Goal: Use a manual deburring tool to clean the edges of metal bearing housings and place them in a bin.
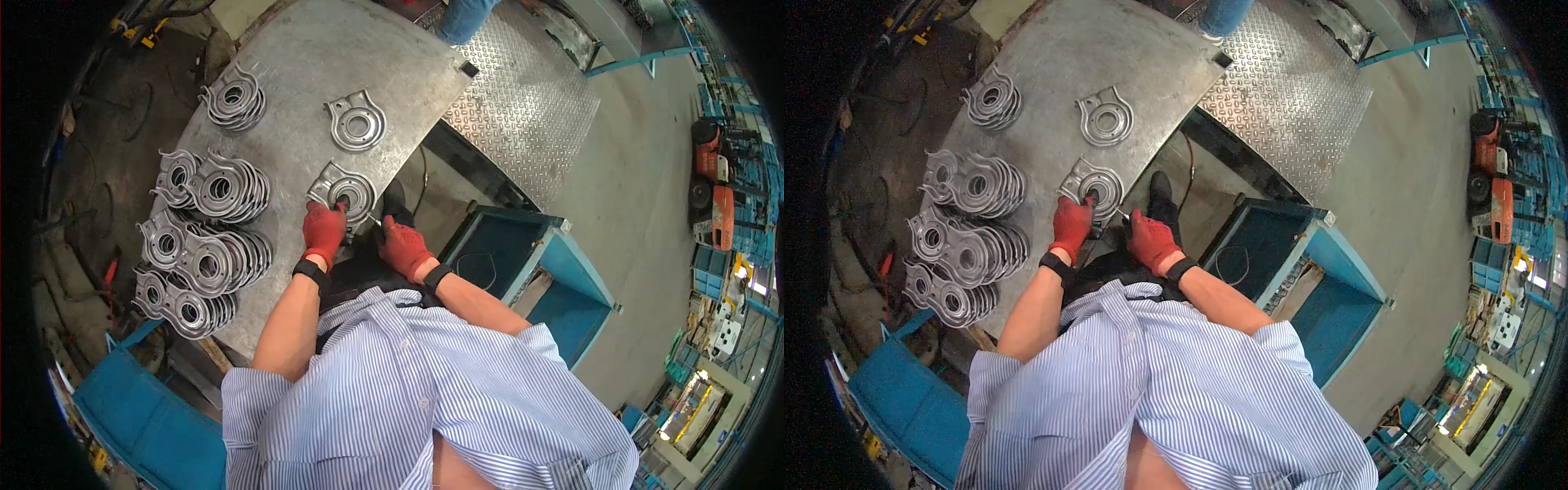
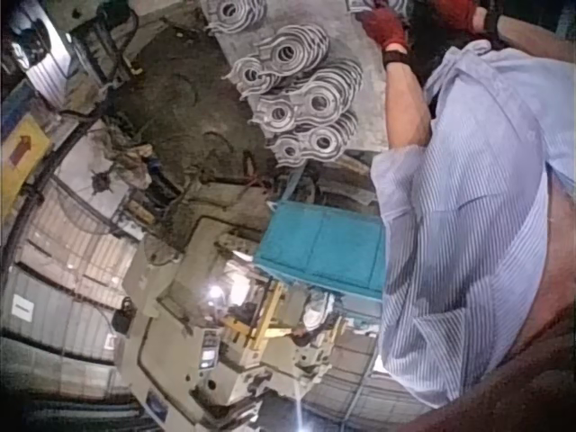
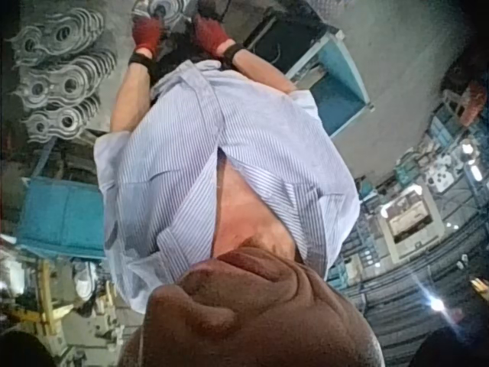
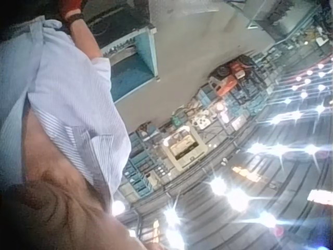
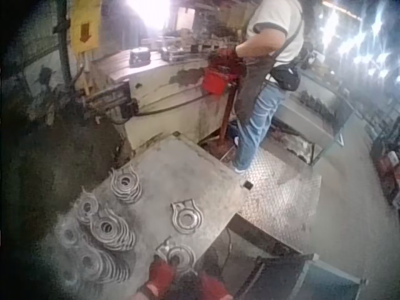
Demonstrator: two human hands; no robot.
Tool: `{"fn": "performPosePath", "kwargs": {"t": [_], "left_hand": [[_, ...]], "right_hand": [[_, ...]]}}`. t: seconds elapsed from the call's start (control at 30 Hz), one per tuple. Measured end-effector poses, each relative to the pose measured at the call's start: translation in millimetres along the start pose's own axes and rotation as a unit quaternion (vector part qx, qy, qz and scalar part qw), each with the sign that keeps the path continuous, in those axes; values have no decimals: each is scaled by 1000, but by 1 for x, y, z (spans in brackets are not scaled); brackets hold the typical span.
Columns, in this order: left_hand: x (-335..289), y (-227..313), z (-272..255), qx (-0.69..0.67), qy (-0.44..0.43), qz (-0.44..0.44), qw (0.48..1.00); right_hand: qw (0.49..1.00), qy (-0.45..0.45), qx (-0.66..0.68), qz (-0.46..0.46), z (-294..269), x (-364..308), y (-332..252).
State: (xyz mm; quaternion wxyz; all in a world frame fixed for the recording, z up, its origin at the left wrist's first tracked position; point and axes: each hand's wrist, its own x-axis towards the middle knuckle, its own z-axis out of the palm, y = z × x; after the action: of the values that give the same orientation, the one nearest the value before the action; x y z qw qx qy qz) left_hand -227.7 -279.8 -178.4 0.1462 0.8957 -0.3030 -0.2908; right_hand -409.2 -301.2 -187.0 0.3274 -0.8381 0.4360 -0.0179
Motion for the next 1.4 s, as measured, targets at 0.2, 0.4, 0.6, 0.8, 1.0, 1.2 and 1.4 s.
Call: {"fn": "performPosePath", "kwargs": {"t": [0.2,0.4,0.6,0.8,1.0,1.2,1.4], "left_hand": [[6,-5,5,-19,-18,-9,1000],[19,-5,1,-13,-73,-61,995],[51,-31,-14,-33,-32,-47,998],[54,15,-63,-71,148,-132,978],[29,74,-47,-109,274,47,954],[58,115,-33,95,77,8,992],[78,93,-10,91,85,59,990]], "right_hand": [[999,-41,9,1,-3,10,6],[996,-52,32,-61,-10,25,20],[996,-9,67,-54,-42,34,32],[996,-4,90,-20,-74,41,56],[998,-2,59,-10,-88,51,89],[998,-31,50,-11,-109,63,93],[996,-25,76,-46,-114,68,98]]}}
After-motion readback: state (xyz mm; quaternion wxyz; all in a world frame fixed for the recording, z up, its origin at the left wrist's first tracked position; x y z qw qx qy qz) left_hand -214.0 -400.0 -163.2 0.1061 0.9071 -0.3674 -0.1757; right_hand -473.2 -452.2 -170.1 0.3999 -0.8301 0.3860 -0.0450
